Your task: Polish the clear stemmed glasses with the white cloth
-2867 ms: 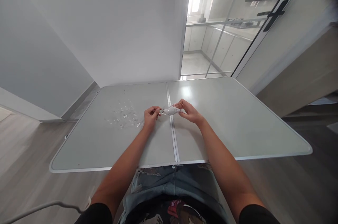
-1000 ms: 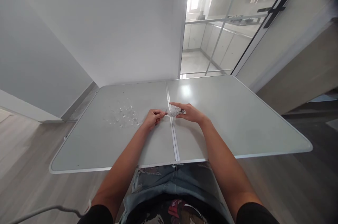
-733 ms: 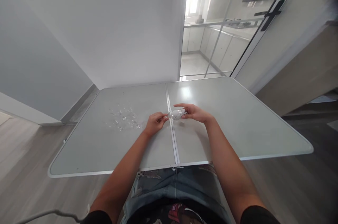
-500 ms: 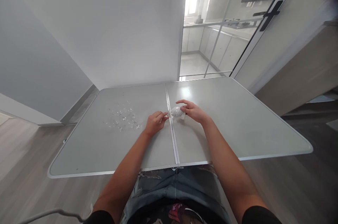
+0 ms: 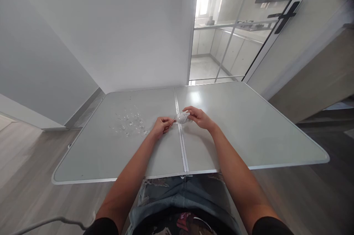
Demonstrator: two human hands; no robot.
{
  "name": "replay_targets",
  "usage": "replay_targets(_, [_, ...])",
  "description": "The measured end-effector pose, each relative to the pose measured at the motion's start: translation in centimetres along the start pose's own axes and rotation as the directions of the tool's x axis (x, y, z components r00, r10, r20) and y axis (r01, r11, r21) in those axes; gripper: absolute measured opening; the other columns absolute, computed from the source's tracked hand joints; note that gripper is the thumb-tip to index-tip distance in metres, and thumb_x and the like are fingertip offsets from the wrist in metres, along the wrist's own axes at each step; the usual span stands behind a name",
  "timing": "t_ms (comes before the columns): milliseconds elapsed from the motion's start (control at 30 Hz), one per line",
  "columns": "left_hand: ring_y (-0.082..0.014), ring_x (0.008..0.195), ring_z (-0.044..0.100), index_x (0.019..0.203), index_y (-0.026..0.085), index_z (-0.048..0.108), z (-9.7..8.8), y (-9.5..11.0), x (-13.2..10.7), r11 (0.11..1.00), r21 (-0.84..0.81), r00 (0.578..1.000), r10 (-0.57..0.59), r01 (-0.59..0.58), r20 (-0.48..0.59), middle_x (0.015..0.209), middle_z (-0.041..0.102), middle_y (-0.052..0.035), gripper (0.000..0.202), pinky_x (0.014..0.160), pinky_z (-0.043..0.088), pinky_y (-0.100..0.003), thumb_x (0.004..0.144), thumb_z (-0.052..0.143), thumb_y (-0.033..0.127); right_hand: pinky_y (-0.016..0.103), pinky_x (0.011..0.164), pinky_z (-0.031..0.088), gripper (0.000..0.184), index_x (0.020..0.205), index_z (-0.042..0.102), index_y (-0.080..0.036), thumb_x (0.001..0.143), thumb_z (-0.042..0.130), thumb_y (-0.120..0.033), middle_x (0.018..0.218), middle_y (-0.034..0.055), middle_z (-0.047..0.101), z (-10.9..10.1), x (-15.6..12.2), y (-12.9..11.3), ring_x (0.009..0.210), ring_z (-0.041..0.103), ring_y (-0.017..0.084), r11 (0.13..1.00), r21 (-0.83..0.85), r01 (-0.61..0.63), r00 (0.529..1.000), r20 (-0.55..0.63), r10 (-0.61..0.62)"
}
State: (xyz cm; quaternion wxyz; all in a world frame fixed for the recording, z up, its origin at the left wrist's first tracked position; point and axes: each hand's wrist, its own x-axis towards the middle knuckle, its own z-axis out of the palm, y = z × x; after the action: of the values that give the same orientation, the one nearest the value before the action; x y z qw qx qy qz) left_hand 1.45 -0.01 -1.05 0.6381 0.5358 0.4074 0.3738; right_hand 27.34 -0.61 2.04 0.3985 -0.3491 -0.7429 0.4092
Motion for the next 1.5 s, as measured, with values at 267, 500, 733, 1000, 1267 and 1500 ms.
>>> replay_targets(267, [-0.0122, 0.060, 0.052, 0.097, 0.019, 0.078, 0.8, -1.4, -0.3, 0.581, 0.666, 0.796, 0.605, -0.468, 0.032, 0.071, 0.065, -0.0036, 0.028, 0.062, 0.042, -0.027, 0.090, 0.067, 0.044, 0.027, 0.061, 0.040, 0.034, 0.114, 0.064, -0.025, 0.082, 0.066, -0.039, 0.075, -0.0003, 0.061, 0.0, 0.2, 0.6, 0.065, 0.051, 0.015, 0.885, 0.307, -0.351, 0.925, -0.031, 0.378])
replay_targets(500, [-0.0128, 0.063, 0.054, 0.099, 0.019, 0.077, 1.4, -1.1, -0.3, 0.594, 0.678, 0.810, 0.586, -0.434, 0.005, 0.073, 0.066, -0.0049, 0.029, 0.063, 0.043, -0.027, 0.090, 0.067, 0.045, 0.028, 0.061, 0.041, 0.039, 0.117, 0.062, -0.022, 0.082, 0.066, -0.040, 0.073, -0.0009, 0.058, 0.2, 0.3, 1.0, 0.066, 0.051, 0.015, 0.870, 0.373, -0.324, 0.925, -0.070, 0.374])
replay_targets(733, [-0.0035, 0.045, 0.027, 0.082, 0.012, 0.072, 0.0, 0.2, -0.3, 1.000, -0.008, 1.000, -0.005, 0.005, 0.009, 0.062, 0.049, 0.0024, 0.046, 0.041, 0.016, -0.022, 0.074, 0.080, 0.057, 0.034, 0.077, 0.047, 0.031, 0.122, 0.061, -0.025, 0.093, 0.055, -0.035, 0.095, 0.0038, 0.071, 0.6, 0.0, -0.5, 0.081, 0.059, 0.018, 0.997, -0.042, 0.071, 0.994, -0.075, -0.074])
replay_targets(1000, [-0.0105, 0.056, 0.045, 0.088, 0.016, 0.077, 0.8, -0.7, -0.6, 0.822, 0.448, 0.895, 0.436, -0.351, -0.098, 0.064, 0.058, -0.0009, 0.039, 0.056, 0.036, -0.025, 0.082, 0.073, 0.054, 0.028, 0.062, 0.039, 0.048, 0.135, 0.049, -0.026, 0.088, 0.058, -0.034, 0.064, -0.0067, 0.051, 1.1, 0.4, -0.4, 0.059, 0.046, 0.014, 0.974, 0.153, -0.167, 0.975, -0.119, 0.186])
replay_targets(1267, [-0.0161, 0.068, 0.057, 0.102, 0.022, 0.077, 1.1, -1.1, -0.5, 0.465, 0.737, 0.741, 0.667, -0.491, 0.073, 0.074, 0.065, -0.0069, 0.028, 0.065, 0.040, -0.027, 0.093, 0.063, 0.045, 0.026, 0.061, 0.036, 0.053, 0.123, 0.055, -0.023, 0.073, 0.070, -0.032, 0.067, -0.0060, 0.052, 1.0, 0.6, 0.0, 0.063, 0.047, 0.013, 0.817, 0.513, -0.262, 0.922, -0.118, 0.369])
replay_targets(1500, [-0.0138, 0.060, 0.052, 0.102, 0.022, 0.076, 0.7, -1.4, -0.7, 0.527, 0.721, 0.725, 0.687, -0.450, -0.050, 0.073, 0.065, -0.0049, 0.027, 0.066, 0.041, -0.027, 0.092, 0.064, 0.045, 0.027, 0.064, 0.043, 0.044, 0.120, 0.053, -0.027, 0.081, 0.062, -0.046, 0.074, -0.0039, 0.055, 1.0, 1.3, 1.9, 0.068, 0.053, 0.015, 0.913, 0.409, -0.012, 0.774, -0.573, 0.267])
